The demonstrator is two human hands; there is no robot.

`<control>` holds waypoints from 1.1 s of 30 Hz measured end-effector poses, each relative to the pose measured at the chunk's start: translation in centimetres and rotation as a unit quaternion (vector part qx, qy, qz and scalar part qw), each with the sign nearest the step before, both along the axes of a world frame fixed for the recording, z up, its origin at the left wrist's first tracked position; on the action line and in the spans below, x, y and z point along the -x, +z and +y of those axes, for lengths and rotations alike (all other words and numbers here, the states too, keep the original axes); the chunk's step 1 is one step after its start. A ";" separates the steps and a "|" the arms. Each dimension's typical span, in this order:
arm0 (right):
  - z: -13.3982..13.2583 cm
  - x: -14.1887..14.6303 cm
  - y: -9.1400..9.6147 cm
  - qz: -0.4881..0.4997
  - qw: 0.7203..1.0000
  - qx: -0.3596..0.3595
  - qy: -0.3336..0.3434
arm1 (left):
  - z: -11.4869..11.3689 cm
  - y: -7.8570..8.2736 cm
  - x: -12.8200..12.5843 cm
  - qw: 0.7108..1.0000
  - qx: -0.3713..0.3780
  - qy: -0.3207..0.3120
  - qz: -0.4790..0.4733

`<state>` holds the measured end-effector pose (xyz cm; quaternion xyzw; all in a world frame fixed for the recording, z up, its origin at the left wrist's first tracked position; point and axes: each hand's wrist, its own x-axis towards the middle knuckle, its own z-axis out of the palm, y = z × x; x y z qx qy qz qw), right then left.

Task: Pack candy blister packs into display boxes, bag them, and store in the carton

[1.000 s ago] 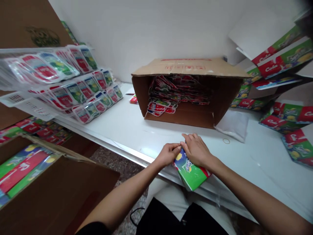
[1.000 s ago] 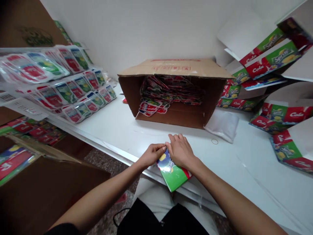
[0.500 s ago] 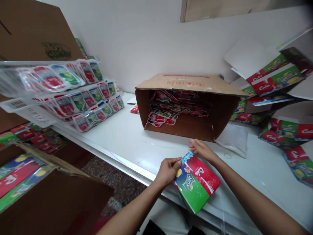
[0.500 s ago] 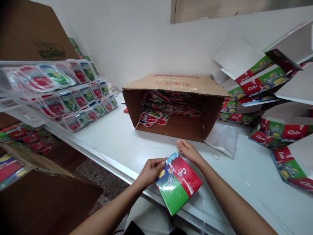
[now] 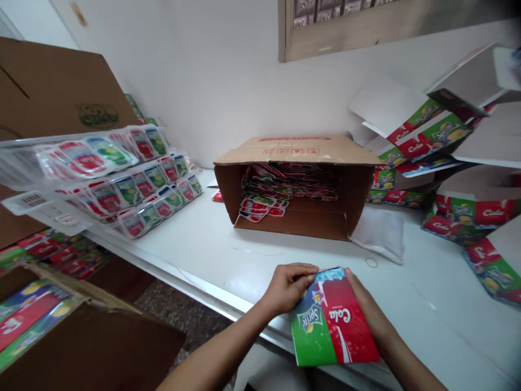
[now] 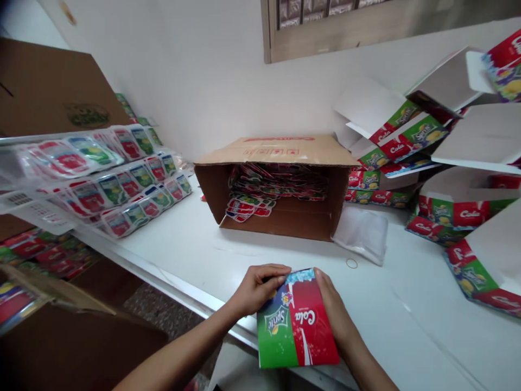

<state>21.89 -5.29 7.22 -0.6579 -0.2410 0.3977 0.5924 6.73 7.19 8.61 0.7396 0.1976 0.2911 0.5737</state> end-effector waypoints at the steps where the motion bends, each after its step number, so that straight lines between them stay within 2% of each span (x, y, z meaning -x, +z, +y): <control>1: -0.3 -0.2 0.5 -0.033 0.999 -0.002 -0.035 | 0.5 0.6 -0.4 0.997 -0.057 -0.028 -0.032; 4: -1.2 0.2 1.4 -0.136 0.985 -0.023 -0.105 | 2.1 1.9 -1.5 0.973 -0.200 -0.075 -0.090; 6: -1.8 1.6 0.8 -0.208 0.967 -0.041 -0.141 | 2.7 1.5 -2.1 0.971 -0.212 -0.064 -0.095; 8: -2.5 3.7 -0.7 -0.276 0.947 -0.055 -0.153 | 2.7 0.3 -2.4 0.984 -0.141 -0.048 -0.102; 10: -3.2 5.7 -2.2 -0.323 0.933 -0.080 -0.135 | 2.4 -0.9 -2.2 0.992 -0.012 -0.050 -0.112; 12: -3.7 6.9 -3.2 -0.348 0.926 -0.095 -0.114 | 2.0 -1.5 -1.8 0.984 0.109 -0.071 -0.120; 13: -3.9 7.1 -3.4 -0.356 0.924 -0.095 -0.108 | 1.8 -1.3 -1.5 0.980 0.143 -0.084 -0.113; 15: -4.1 6.7 -3.2 -0.373 0.918 -0.100 -0.085 | 1.2 -0.5 -1.1 0.983 0.146 -0.092 -0.070; 17: -4.2 6.1 -2.9 -0.399 0.908 -0.116 -0.058 | 0.6 0.6 -0.8 0.993 0.107 -0.056 -0.006; 19: -4.0 6.1 -2.9 -0.429 0.893 -0.129 -0.043 | 0.3 1.5 -0.8 0.994 0.100 -0.010 0.029; 21: -3.7 6.9 -3.1 -0.453 0.880 -0.137 -0.039 | 0.4 2.0 -1.0 0.990 0.135 0.001 0.036; 25: -3.3 8.1 -3.3 -0.454 0.869 -0.195 -0.001 | 2.1 2.4 -1.5 0.975 0.202 -0.037 0.081; 28: -3.4 4.8 -1.9 -0.381 0.908 -0.172 -0.014 | 2.8 3.0 -2.1 0.969 0.217 -0.053 0.105; 30: -3.3 -0.1 -0.6 -0.327 0.939 -0.094 -0.052 | 2.6 3.5 -2.3 0.970 0.212 -0.051 0.106; 33: -1.9 -9.2 0.3 -0.318 0.944 -0.018 -0.082 | 2.0 4.0 -2.4 0.969 0.211 -0.058 0.116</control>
